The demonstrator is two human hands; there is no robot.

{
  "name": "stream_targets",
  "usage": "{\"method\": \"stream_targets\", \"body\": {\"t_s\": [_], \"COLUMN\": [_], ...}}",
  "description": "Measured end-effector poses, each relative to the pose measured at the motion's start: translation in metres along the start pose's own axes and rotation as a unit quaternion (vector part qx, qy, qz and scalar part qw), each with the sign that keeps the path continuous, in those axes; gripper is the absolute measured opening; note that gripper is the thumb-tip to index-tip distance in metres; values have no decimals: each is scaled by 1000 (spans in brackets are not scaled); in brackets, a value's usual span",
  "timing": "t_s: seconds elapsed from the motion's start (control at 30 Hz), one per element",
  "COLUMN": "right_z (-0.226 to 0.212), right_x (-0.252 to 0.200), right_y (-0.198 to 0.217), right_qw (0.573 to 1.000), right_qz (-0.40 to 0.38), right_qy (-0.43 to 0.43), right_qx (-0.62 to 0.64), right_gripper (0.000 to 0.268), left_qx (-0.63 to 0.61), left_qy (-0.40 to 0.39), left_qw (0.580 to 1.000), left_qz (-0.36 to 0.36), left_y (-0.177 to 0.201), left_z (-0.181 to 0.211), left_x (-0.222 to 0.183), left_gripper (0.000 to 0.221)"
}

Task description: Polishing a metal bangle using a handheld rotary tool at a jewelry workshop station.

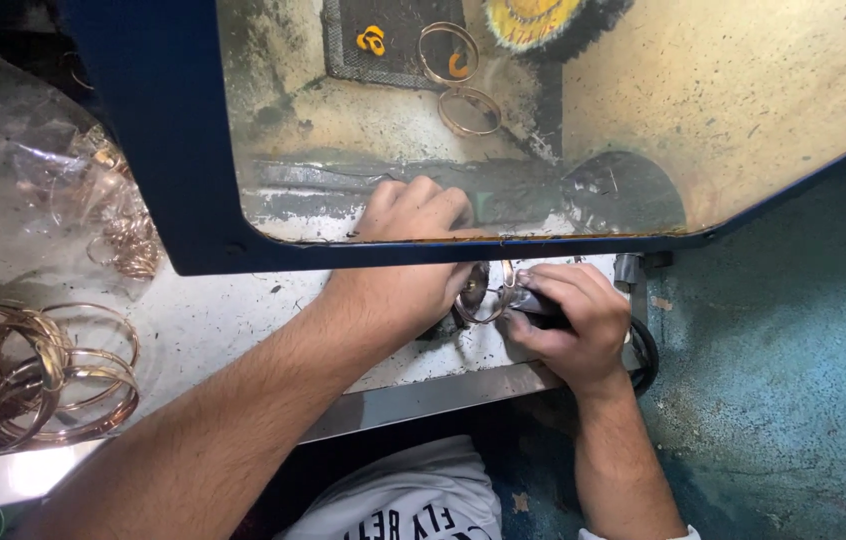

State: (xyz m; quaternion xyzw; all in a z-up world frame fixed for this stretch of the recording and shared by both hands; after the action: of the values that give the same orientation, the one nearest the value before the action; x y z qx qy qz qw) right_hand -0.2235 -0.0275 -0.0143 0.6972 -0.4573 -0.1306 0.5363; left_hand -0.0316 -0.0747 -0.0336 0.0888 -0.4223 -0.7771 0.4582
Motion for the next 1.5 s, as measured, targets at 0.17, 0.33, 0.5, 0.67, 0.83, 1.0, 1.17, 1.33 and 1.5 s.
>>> {"method": "stream_targets", "body": {"t_s": [0.17, 0.33, 0.5, 0.67, 0.83, 1.0, 1.17, 1.33, 1.5], "right_z": [0, -5, -9, 16, 30, 35, 20, 15, 6], "right_x": [0, 5, 8, -23, -35, -39, -29, -27, -26], "right_y": [-2, -3, 3, 24, 26, 20, 26, 29, 33], "right_qw": [1000, 999, 1000, 987, 972, 970, 964, 972, 970], "right_qz": [-9, -28, -16, 110, 156, 170, 148, 136, 138], "right_qy": [-12, -16, -4, -18, -55, -50, -91, -78, -80], "right_qx": [-10, -14, 11, -116, -170, -166, -201, -177, -182], "right_gripper": [31, 32, 28, 29, 31, 33, 34, 31, 26], "left_qx": [3, 19, -1, 38, 20, -26, -63, 15, 49], "left_qy": [2, 11, 35, -31, -88, -97, -87, -88, -82], "left_qw": [1000, 1000, 999, 999, 994, 995, 991, 987, 984], "left_qz": [-1, -21, -31, -2, 56, 22, -83, -130, -150], "left_y": [-3, -1, -1, -5, 22, 23, 40, 16, 5], "left_z": [-1, -12, -12, -2, 24, 25, 42, 41, 48], "left_x": [0, -2, -2, -6, -7, -7, -4, -11, -16], "left_gripper": [12, 11, 13, 10, 10, 22, 38, 94, 89]}}
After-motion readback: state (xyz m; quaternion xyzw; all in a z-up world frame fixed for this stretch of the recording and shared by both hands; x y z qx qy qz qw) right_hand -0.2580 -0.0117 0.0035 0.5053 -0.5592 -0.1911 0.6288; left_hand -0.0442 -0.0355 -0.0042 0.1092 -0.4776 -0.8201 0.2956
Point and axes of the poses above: each hand's wrist, its own x-axis towards the middle knuckle, its own y-axis out of the back of the hand, z = x × y, the point moved 6 cm from there along x, towards the middle knuckle, and after that the axes turned 10 degrees about -z, right-handed, at the moved point
